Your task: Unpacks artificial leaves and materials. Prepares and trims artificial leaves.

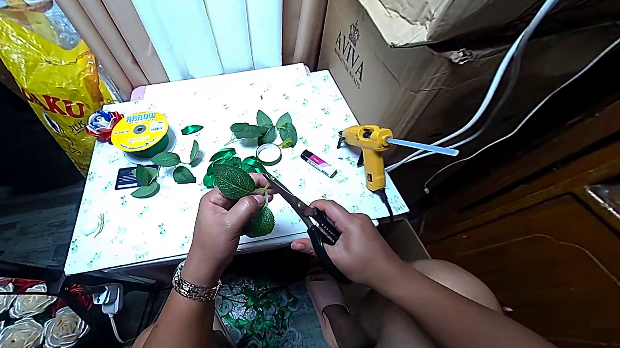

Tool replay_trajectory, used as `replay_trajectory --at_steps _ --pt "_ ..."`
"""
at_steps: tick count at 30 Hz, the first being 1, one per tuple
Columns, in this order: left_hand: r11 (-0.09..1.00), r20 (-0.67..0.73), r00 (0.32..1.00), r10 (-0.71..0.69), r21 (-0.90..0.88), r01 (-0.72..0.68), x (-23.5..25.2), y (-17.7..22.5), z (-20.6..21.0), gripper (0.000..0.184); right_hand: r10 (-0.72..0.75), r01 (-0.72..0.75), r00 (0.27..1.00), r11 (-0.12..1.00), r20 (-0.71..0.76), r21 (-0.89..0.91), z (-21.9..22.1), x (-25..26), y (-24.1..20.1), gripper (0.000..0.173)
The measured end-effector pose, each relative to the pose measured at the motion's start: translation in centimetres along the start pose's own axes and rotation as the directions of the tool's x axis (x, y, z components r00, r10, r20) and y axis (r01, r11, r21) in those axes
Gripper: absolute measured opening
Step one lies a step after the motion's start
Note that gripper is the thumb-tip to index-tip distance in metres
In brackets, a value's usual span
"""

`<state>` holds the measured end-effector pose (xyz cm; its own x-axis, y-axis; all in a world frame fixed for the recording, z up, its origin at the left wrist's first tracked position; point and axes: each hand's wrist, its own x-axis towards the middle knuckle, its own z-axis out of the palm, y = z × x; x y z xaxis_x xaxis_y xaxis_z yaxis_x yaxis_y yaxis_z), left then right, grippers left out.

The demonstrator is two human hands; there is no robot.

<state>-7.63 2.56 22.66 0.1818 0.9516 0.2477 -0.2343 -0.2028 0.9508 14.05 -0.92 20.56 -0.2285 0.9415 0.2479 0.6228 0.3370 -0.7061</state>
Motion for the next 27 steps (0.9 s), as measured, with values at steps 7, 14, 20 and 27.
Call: replay_trajectory --at_steps 7,14,20,27 --pt "0.998 0.043 0.999 0.031 -0.06 -0.029 -0.1 0.5 -0.7 0.03 0.136 -0.145 0.987 0.984 -0.089 -0.102 -1.9 1.1 0.1 0.048" --pt "0.982 0.044 0.985 -0.168 0.097 0.164 0.1 0.7 -1.4 0.013 0.358 -0.308 0.931 0.874 0.068 -0.376 -3.2 4.0 2.3 0.038" --pt "0.899 0.127 0.929 -0.346 0.329 0.29 0.5 0.4 -0.2 0.011 -0.188 0.172 0.982 0.94 0.026 0.294 -0.6 4.2 1.6 0.024" --pt "0.933 0.255 0.899 -0.356 0.056 0.354 0.8 0.0 -1.7 0.038 -0.048 -0.088 0.983 0.724 0.178 0.684 -0.1 4.5 1.5 0.016"
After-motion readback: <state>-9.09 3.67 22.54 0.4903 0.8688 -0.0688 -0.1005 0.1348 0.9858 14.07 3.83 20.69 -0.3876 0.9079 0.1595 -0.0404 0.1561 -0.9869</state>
